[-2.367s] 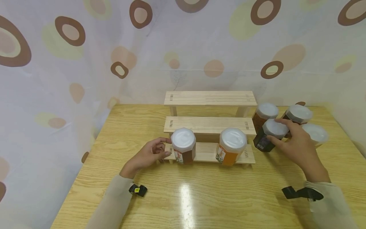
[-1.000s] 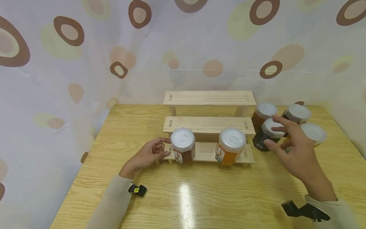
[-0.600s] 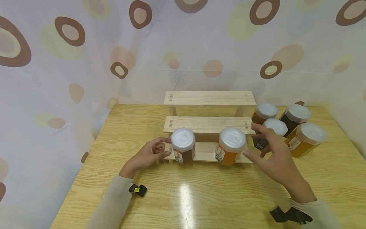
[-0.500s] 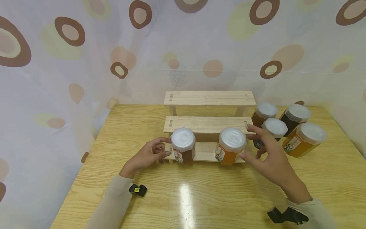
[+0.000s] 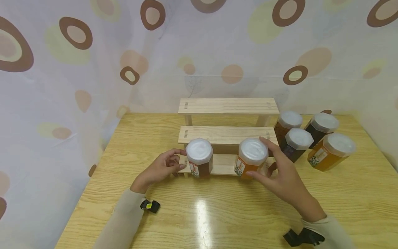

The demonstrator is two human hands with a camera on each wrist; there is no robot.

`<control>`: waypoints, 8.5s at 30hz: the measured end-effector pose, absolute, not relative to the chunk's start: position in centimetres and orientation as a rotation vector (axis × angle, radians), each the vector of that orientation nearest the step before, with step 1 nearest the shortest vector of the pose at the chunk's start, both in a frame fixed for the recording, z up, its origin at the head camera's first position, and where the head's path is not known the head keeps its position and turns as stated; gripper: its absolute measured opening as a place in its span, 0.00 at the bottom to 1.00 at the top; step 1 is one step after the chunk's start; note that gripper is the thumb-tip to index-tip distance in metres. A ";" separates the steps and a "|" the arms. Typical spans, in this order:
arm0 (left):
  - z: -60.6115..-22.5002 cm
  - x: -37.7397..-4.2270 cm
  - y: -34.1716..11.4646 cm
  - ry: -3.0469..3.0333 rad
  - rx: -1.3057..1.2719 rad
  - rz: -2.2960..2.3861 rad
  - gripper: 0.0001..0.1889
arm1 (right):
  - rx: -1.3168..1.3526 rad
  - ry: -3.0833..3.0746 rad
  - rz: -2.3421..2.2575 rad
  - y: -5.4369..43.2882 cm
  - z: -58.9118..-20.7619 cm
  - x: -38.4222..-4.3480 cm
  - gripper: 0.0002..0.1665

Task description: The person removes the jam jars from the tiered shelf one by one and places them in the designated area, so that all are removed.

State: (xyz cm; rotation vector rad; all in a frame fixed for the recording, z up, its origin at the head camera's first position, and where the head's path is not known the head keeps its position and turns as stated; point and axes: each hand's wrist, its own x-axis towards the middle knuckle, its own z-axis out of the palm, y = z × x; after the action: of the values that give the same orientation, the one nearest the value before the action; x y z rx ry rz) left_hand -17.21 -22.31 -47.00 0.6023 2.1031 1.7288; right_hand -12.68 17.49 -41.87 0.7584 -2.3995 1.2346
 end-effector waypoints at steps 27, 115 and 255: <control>-47.0 -17.3 -22.3 2.083 0.605 1.735 0.24 | 0.733 -2.360 1.114 18.0 -41.2 -13.5 0.62; -47.1 -17.2 -22.2 2.102 0.603 1.743 0.24 | 0.055 -2.354 1.068 35.3 -44.7 -9.7 0.57; -46.9 -17.3 -22.3 2.088 0.581 1.730 0.23 | 1.205 -2.385 1.415 6.6 -39.9 -16.1 0.45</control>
State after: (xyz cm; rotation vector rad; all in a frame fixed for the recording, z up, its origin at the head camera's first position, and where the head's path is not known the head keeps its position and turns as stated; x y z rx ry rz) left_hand -17.28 -22.33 -46.87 0.5810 2.0878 1.7303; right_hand -16.10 6.59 -39.86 1.2050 -2.3854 1.4149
